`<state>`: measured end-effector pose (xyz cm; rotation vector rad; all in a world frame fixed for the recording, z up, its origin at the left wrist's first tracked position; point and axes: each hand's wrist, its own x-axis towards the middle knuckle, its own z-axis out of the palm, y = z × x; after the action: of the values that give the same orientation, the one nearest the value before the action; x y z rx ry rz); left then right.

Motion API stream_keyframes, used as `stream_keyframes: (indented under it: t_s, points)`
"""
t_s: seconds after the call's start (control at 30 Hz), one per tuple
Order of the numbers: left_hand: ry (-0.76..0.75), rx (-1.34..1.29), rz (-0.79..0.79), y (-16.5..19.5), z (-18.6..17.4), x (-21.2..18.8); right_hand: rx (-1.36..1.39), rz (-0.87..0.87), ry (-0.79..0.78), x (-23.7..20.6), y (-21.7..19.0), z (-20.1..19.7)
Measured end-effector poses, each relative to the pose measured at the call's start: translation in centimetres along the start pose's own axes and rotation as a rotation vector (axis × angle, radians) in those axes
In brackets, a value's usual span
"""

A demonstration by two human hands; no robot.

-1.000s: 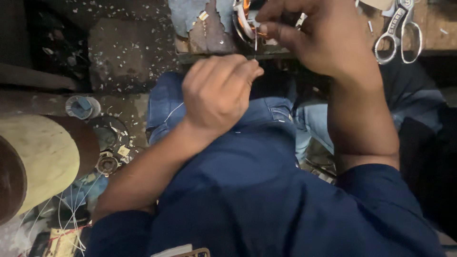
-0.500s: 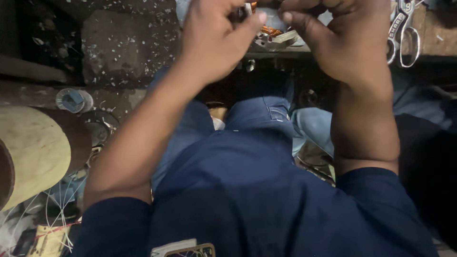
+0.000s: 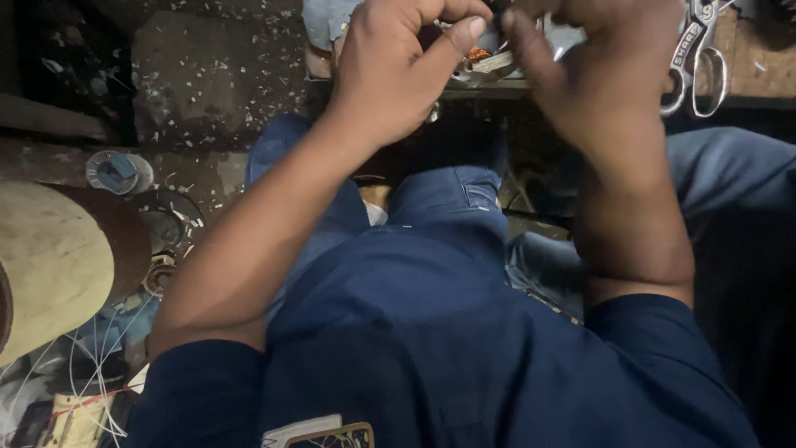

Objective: The person is repairing a circular electrical component, likely a stator, by hand. They are seen threading white wires through slots in the component and adjusting the copper windings.

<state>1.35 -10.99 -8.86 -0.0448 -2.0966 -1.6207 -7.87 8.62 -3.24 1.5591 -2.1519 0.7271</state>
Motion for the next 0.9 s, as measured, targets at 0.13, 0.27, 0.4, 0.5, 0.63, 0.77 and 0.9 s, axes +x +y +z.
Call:
stream_keyframes:
  t_s: [0.13,0.27,0.4,0.5,0.63,0.77,0.9]
  points:
    - [0.054,0.181,0.202,0.4,-0.1,0.0,0.019,-0.077,-0.027,-0.1,-0.9,-0.1]
    - [0.111,0.355,0.277,1.0,0.0,-0.3,0.186,0.129,-0.053,0.9,-0.9,0.0]
    - [0.130,0.318,0.224,1.2,0.5,-0.2,0.147,-0.024,-0.103,1.6,-0.6,0.0]
    - [0.113,0.330,0.251,1.4,1.0,0.4,0.251,0.155,0.014,1.1,0.0,0.0]
    - [0.101,0.358,0.243,2.1,1.5,0.7,0.240,0.147,-0.026,0.2,0.4,0.0]
    - [0.103,0.354,0.223,2.8,1.7,0.5,0.223,0.198,-0.020,0.3,0.1,-0.1]
    - [0.105,0.330,0.197,3.2,1.5,0.4,0.297,0.178,-0.023,1.1,-0.2,-0.3]
